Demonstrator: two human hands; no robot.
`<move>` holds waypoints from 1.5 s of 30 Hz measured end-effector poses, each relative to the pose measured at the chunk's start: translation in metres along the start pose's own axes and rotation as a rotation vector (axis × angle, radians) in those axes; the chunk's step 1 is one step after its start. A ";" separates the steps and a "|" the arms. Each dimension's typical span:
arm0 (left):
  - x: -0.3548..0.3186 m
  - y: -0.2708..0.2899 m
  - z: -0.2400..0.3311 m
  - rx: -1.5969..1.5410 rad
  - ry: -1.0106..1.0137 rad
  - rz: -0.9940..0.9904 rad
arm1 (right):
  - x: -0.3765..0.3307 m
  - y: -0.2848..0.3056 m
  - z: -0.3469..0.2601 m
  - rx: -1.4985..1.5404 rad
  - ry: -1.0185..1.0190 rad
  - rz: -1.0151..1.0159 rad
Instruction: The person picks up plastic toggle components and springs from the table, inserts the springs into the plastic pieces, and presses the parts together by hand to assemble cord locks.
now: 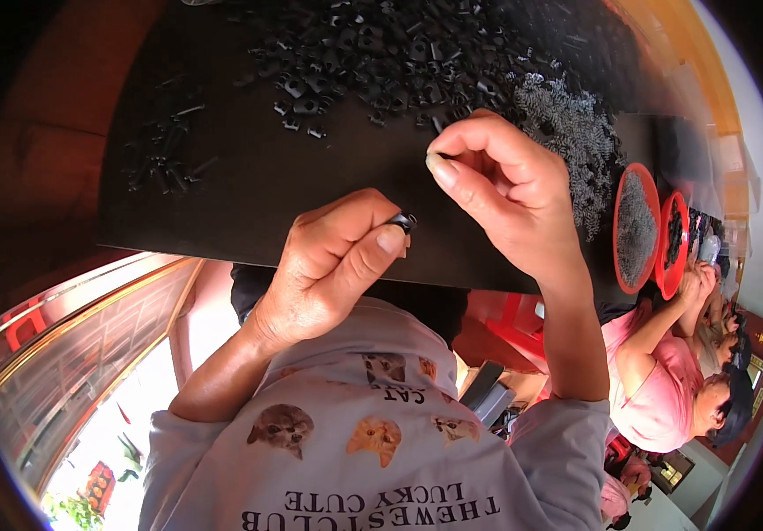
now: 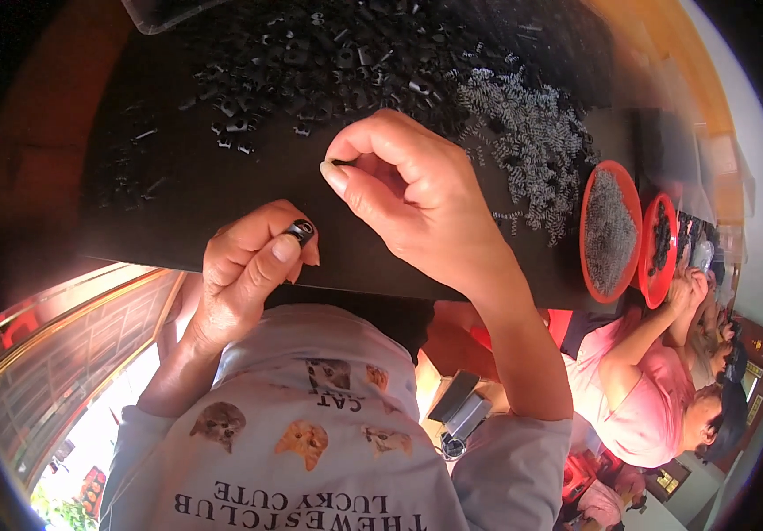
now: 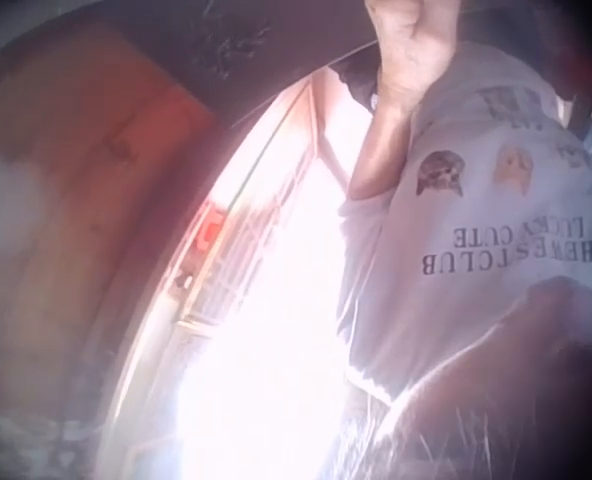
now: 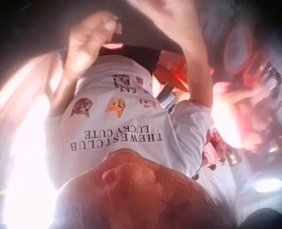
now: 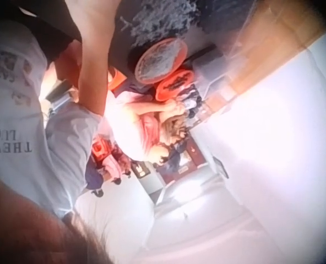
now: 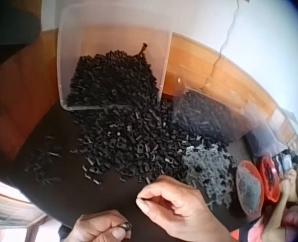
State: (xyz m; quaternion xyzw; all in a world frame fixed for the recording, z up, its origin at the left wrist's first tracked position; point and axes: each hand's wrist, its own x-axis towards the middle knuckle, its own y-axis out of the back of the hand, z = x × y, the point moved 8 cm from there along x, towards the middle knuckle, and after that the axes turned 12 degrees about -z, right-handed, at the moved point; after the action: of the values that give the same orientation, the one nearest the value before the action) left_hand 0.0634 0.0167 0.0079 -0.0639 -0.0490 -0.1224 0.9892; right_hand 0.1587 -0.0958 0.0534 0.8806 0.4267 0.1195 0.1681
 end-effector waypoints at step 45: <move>0.004 -0.004 -0.008 -0.045 0.246 -0.060 | -0.012 -0.019 -0.003 0.305 -0.265 -0.348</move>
State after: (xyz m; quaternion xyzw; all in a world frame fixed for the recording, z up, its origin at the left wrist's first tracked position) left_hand 0.0672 0.0109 0.0005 -0.0693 0.0737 -0.1601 0.9819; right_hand 0.1367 -0.0941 0.0476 0.8171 0.5590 -0.0933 0.1059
